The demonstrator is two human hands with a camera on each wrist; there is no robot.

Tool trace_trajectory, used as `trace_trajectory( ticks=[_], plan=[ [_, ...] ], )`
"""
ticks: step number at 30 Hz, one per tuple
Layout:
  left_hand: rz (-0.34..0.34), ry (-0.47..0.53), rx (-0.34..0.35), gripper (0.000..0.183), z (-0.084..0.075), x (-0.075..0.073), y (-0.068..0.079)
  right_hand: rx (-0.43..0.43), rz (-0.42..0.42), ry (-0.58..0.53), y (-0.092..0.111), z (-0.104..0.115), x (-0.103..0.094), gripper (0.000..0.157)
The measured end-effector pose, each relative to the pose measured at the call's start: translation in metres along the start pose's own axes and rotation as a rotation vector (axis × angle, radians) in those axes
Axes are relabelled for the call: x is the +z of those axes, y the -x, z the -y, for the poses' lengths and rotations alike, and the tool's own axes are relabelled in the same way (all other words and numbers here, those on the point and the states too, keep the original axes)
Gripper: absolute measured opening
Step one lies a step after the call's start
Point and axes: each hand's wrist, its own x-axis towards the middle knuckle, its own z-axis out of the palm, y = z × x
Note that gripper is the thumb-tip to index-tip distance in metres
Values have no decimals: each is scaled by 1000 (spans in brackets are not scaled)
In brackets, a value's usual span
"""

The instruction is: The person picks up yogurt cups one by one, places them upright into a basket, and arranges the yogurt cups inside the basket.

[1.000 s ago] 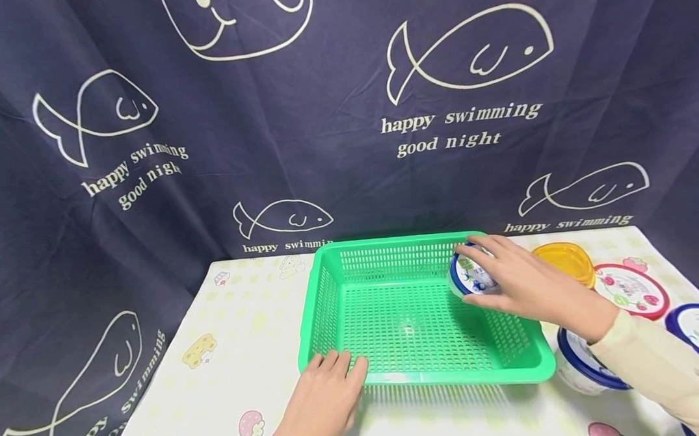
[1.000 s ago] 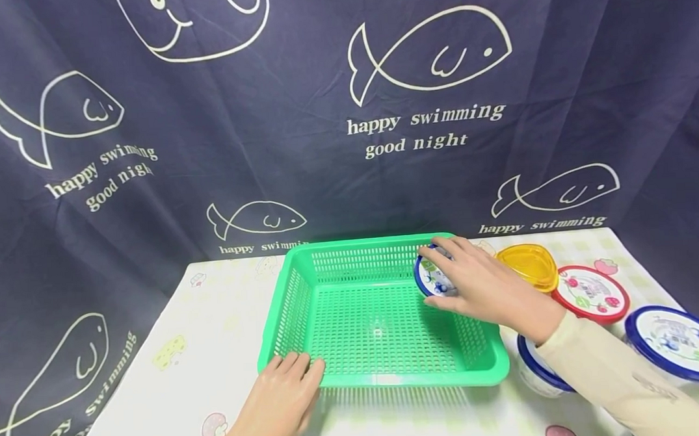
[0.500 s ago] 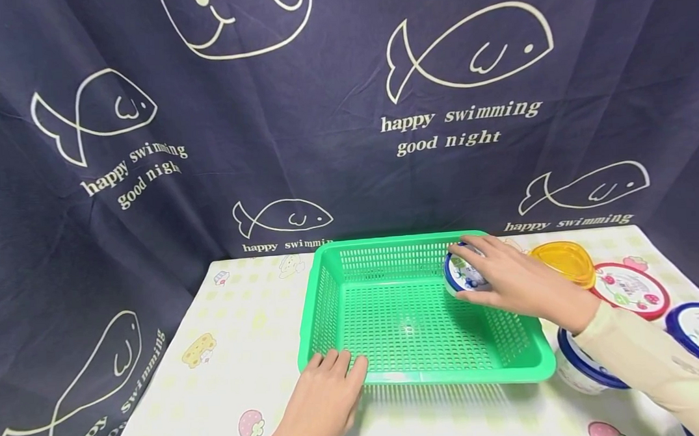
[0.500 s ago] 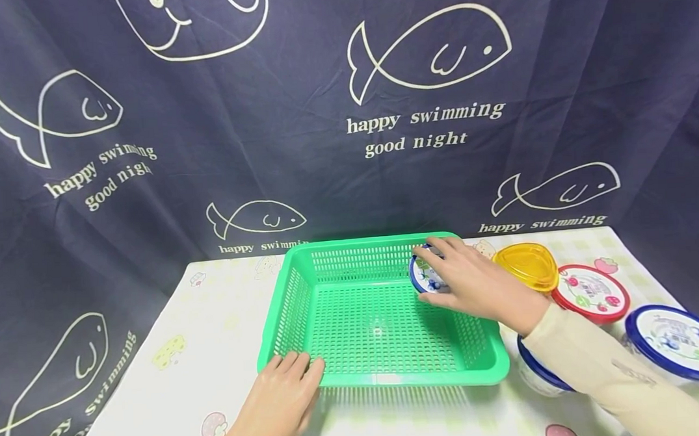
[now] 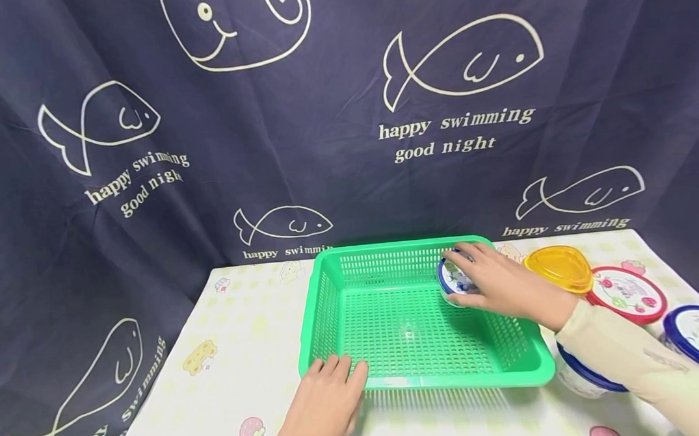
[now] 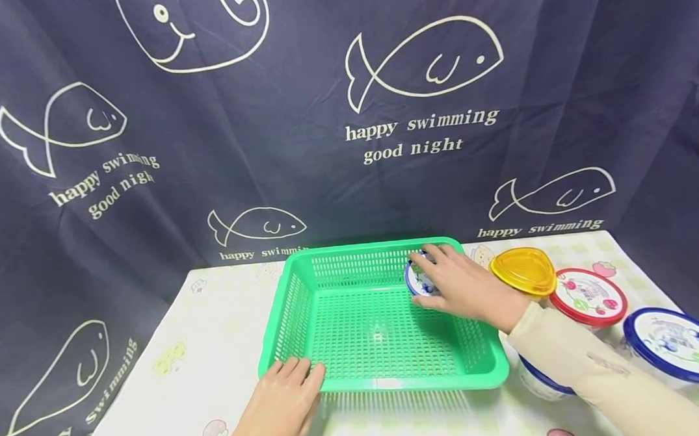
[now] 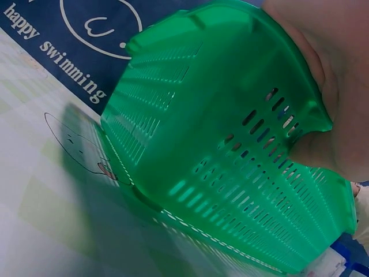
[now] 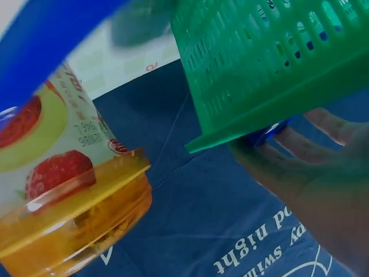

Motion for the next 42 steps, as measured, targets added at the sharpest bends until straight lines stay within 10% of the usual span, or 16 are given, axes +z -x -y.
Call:
trace_trajectory(
  ticks=[42],
  plan=[
    [11, -16, -12, 29, -2, -3, 1, -15, 102, 146, 31, 21, -4, 69]
  ],
)
